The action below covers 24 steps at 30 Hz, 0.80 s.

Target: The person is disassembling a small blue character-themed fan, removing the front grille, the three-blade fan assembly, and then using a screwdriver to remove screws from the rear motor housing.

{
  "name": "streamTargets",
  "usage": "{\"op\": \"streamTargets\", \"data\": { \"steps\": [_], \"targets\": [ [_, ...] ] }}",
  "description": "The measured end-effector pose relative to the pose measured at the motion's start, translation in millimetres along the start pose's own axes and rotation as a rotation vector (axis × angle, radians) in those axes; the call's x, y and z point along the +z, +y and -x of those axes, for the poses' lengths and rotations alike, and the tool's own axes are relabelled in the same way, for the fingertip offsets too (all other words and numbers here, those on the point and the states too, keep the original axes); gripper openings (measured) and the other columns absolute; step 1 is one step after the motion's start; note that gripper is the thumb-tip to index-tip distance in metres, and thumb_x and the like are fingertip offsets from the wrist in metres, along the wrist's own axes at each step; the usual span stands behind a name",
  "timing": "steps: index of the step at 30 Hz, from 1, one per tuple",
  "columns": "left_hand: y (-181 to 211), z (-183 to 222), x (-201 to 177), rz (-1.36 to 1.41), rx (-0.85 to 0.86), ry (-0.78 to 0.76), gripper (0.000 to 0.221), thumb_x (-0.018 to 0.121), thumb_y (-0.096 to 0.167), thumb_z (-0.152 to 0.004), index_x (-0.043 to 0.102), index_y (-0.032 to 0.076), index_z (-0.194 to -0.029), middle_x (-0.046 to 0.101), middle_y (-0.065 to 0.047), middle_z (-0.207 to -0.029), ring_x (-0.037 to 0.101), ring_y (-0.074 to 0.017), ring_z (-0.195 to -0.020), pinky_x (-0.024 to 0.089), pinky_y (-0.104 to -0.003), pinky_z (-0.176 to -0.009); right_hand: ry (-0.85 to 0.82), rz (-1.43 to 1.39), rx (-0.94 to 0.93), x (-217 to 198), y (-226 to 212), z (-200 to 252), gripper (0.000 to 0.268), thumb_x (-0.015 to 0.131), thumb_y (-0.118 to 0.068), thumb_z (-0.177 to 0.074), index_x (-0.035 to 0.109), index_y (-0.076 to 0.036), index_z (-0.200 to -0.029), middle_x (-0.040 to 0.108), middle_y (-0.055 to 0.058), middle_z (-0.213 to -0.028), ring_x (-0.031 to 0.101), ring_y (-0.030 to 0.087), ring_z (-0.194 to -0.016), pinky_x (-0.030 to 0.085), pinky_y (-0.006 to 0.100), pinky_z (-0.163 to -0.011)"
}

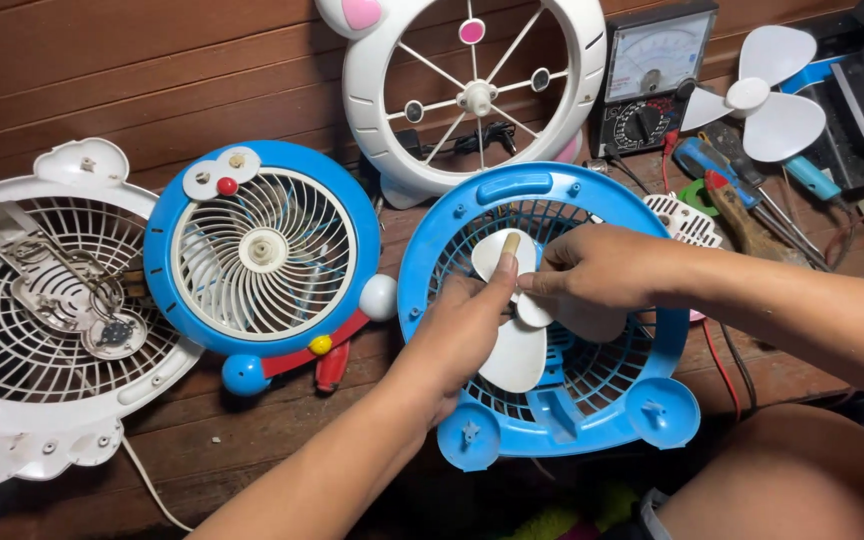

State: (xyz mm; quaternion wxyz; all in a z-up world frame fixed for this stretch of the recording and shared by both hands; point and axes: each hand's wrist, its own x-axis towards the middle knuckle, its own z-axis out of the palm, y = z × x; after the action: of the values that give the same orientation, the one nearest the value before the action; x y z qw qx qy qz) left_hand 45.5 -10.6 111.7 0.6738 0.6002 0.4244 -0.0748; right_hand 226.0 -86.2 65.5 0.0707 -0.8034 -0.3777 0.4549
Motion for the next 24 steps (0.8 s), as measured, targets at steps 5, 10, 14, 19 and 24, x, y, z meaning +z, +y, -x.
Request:
{"op": "streamTargets", "data": {
  "steps": [5,10,14,19,24],
  "targets": [
    [0.3,-7.6,4.8,0.125,-0.006,0.025,0.078,0.042,0.050,-0.104,0.039,-0.016,-0.146,0.057,-0.036,-0.140,0.062,-0.0383,-0.132,0.049,-0.052,-0.107,0.035,0.005,-0.028,-2.3,-4.1,4.4,0.044,0.066,-0.044,-0.097,0.082,-0.004,-0.087,0.071,0.014,-0.074,0.071,0.030,-0.078,0.055,0.041,-0.074],
    [-13.3,-28.8,2.9,-0.045,0.045,0.036,0.083,0.050,0.057,-0.099,0.047,-0.012,-0.144,0.068,-0.027,-0.126,0.072,-0.0294,-0.116,0.058,-0.050,-0.093,0.058,0.006,-0.025,1.2,-1.9,2.0,0.044,0.065,-0.042,-0.097,0.081,-0.004,-0.083,0.069,0.013,-0.069,0.068,0.028,-0.073,0.053,0.040,-0.070],
    [-32.4,-57.9,-4.5,-0.277,0.094,0.106,0.080,0.055,0.065,-0.091,0.069,-0.007,-0.122,0.078,-0.015,-0.090,0.077,-0.0303,-0.098,0.062,-0.047,-0.080,0.109,-0.029,0.001,5.6,-3.7,3.8,0.043,0.060,-0.037,-0.100,0.083,-0.003,-0.086,0.067,0.015,-0.069,0.067,0.029,-0.072,0.051,0.040,-0.069],
    [-39.2,-83.5,-5.2,-0.356,0.078,0.079,0.084,0.056,0.069,-0.089,0.072,-0.009,-0.117,0.077,-0.016,-0.086,0.078,-0.0319,-0.089,0.063,-0.047,-0.075,0.136,-0.023,0.062,15.5,0.3,5.5,0.043,0.056,-0.035,-0.100,0.083,-0.005,-0.085,0.067,0.011,-0.066,0.067,0.026,-0.070,0.052,0.038,-0.067],
    [-17.5,-60.3,-2.9,-0.458,0.073,0.034,0.074,0.052,0.058,-0.094,0.070,-0.007,-0.122,0.077,-0.022,-0.104,0.073,-0.0389,-0.110,0.061,-0.052,-0.088,0.239,-0.121,0.012,28.3,17.1,-11.1,0.041,0.055,-0.026,-0.099,0.077,-0.003,-0.073,0.059,0.011,-0.055,0.062,0.026,-0.061,0.049,0.036,-0.061]
  ]
}}
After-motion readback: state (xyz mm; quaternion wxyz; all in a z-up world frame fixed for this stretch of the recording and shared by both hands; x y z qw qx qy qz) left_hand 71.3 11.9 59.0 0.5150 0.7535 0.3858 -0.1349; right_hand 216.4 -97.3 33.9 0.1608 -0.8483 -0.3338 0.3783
